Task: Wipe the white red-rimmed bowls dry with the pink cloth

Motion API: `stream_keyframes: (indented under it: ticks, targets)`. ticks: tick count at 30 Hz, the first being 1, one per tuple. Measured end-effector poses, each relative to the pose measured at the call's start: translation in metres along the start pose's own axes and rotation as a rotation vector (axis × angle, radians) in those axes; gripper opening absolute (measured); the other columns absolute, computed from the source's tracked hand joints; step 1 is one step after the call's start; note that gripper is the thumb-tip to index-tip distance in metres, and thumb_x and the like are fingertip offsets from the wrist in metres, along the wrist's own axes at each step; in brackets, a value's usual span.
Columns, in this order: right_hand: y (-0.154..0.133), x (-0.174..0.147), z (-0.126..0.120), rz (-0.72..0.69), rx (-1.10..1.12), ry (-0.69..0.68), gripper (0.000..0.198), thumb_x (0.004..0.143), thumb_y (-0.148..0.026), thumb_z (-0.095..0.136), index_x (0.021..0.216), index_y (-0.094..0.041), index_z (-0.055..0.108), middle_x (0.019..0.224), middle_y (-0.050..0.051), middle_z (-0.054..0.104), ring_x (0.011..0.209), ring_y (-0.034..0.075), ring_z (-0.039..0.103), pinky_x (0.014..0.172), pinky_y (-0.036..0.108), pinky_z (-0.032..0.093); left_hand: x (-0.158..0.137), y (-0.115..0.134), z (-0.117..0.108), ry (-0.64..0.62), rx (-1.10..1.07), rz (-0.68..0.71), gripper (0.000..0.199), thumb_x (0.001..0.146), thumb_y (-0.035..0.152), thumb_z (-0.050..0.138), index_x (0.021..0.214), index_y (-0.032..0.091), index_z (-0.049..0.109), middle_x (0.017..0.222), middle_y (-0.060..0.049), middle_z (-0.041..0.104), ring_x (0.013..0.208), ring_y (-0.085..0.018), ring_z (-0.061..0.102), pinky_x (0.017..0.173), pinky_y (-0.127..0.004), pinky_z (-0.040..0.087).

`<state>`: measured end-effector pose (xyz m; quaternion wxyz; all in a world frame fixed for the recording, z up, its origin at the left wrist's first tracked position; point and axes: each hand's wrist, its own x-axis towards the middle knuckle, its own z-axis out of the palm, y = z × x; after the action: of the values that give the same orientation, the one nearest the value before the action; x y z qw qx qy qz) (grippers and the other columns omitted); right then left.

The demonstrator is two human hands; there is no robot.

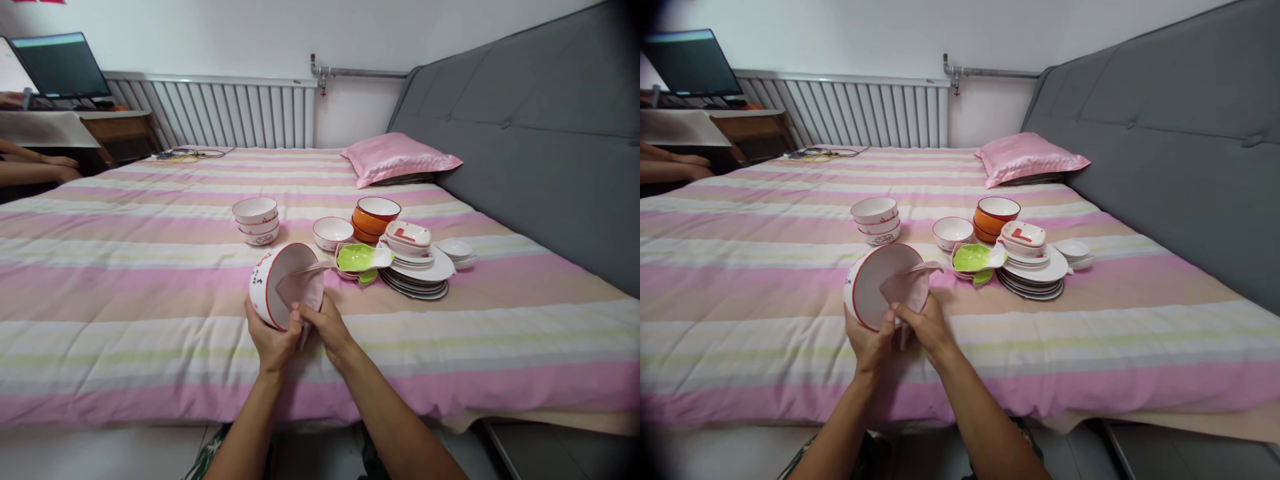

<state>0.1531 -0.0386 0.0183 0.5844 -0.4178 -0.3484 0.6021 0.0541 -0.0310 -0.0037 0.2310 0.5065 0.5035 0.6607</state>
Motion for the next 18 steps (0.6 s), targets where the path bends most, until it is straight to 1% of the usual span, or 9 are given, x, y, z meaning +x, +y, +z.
stream_keyframes:
  ticks: [2, 4, 6, 9, 13, 16, 18]
  targets:
    - [0.000, 0.000, 0.001, 0.018, -0.016, 0.012, 0.035, 0.061, -0.036, 0.075, 0.089, -0.018, 0.065, 0.072, 0.001, 0.068, 0.068, 0.019, 0.063, 0.062, 0.028, 0.051, 0.000, 0.000, 0.000, 0.013, 0.013, 0.015, 0.065, 0.056, 0.038, 0.072, 0.112, 0.017, 0.047, 0.101, -0.008, 0.058, 0.089, -0.023, 0.060, 0.078, -0.035, 0.051]
    - [0.000, -0.001, 0.001, 0.022, -0.027, 0.024, 0.035, 0.061, -0.037, 0.075, 0.087, -0.017, 0.064, 0.070, 0.001, 0.067, 0.065, 0.018, 0.062, 0.059, 0.027, 0.050, 0.000, -0.001, -0.001, 0.014, 0.009, 0.019, 0.069, 0.056, 0.038, 0.072, 0.116, 0.017, 0.045, 0.105, -0.010, 0.058, 0.093, -0.024, 0.060, 0.081, -0.036, 0.050]
    - [0.002, -0.001, 0.002, 0.017, -0.037, 0.019, 0.034, 0.060, -0.034, 0.076, 0.088, -0.017, 0.064, 0.071, 0.000, 0.067, 0.067, 0.018, 0.062, 0.060, 0.026, 0.049, 0.000, -0.001, -0.001, 0.015, 0.002, 0.020, 0.072, 0.056, 0.038, 0.072, 0.119, 0.017, 0.043, 0.108, -0.011, 0.057, 0.096, -0.025, 0.059, 0.083, -0.037, 0.050]
    - [0.006, -0.002, 0.004, 0.006, -0.020, -0.018, 0.035, 0.059, -0.028, 0.075, 0.090, -0.018, 0.064, 0.075, 0.000, 0.069, 0.073, 0.018, 0.064, 0.067, 0.026, 0.050, 0.000, -0.001, -0.001, 0.038, 0.013, 0.036, 0.075, 0.055, 0.041, 0.072, 0.120, 0.015, 0.043, 0.111, -0.012, 0.055, 0.100, -0.026, 0.058, 0.087, -0.040, 0.048]
    - [0.011, -0.002, 0.008, 0.003, 0.057, -0.010, 0.040, 0.056, -0.025, 0.074, 0.095, -0.019, 0.064, 0.082, 0.000, 0.071, 0.076, 0.018, 0.065, 0.073, 0.027, 0.050, 0.000, 0.000, -0.001, 0.049, 0.017, 0.051, 0.077, 0.053, 0.042, 0.072, 0.119, 0.014, 0.043, 0.109, -0.013, 0.055, 0.099, -0.027, 0.058, 0.086, -0.040, 0.049]
    - [0.013, -0.002, 0.010, 0.016, 0.074, 0.016, 0.038, 0.057, -0.023, 0.070, 0.095, -0.017, 0.065, 0.082, 0.001, 0.071, 0.077, 0.018, 0.064, 0.073, 0.027, 0.050, -0.001, -0.001, -0.001, 0.032, 0.015, 0.034, 0.076, 0.053, 0.041, 0.072, 0.119, 0.015, 0.044, 0.108, -0.012, 0.056, 0.098, -0.026, 0.058, 0.086, -0.040, 0.049]
    - [0.013, -0.001, 0.009, 0.023, 0.081, 0.019, 0.035, 0.058, -0.021, 0.067, 0.093, -0.017, 0.065, 0.078, 0.001, 0.070, 0.074, 0.018, 0.063, 0.070, 0.027, 0.050, -0.002, -0.002, 0.000, 0.027, 0.020, 0.023, 0.075, 0.053, 0.041, 0.072, 0.118, 0.016, 0.044, 0.107, -0.011, 0.056, 0.097, -0.026, 0.058, 0.084, -0.039, 0.050]
